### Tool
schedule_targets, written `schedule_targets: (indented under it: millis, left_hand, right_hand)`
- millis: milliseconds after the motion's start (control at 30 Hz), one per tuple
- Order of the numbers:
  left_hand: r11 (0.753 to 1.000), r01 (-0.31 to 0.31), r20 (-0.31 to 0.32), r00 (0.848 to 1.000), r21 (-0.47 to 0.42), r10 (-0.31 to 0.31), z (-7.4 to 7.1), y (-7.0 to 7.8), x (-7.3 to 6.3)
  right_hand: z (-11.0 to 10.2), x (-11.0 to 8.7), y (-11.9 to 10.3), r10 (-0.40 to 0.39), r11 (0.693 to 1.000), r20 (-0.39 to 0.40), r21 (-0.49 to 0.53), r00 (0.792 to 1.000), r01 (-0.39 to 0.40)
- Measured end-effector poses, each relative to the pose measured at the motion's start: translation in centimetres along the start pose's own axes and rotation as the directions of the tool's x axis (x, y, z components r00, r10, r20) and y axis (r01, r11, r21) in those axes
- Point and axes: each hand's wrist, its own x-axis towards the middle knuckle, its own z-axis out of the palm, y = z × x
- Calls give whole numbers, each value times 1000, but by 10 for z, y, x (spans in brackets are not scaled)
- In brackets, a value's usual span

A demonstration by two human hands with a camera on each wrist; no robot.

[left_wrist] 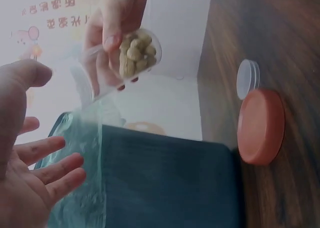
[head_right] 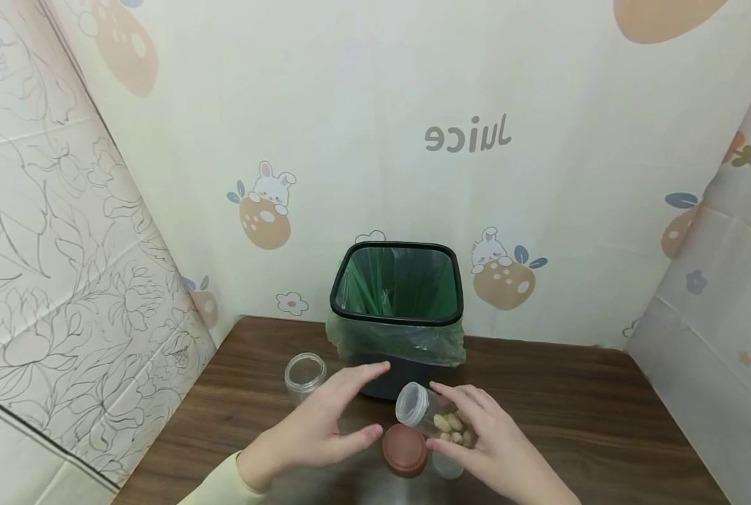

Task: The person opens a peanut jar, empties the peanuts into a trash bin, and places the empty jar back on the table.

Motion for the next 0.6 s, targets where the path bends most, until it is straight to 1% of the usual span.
schedule_targets:
  millis: [67,133,300,467,600]
  left_hand:
    - [999,-41,17,999,18,41,5,2,0]
    - [998,-53,34,998,18,53,10,3,0]
    - [999,-37,57,998,5,37,20,4,-6]
    - [1000,-27,64,998,-1,27,25,4,-9]
    - [999,-43,68,997,22,42,28,5,-9]
  right_hand:
    - [3,0,0,-1,1000,-6,-15,1000,1]
    - [6,1,0,6,1000,-8,-10,1000,-6]
    - [11,1,1,10,999,5,31,1000,-11]
    - [11,0,1,14,998,30,54,999,-16]
    - [12,-2,1,42,996,75,73,996,-48]
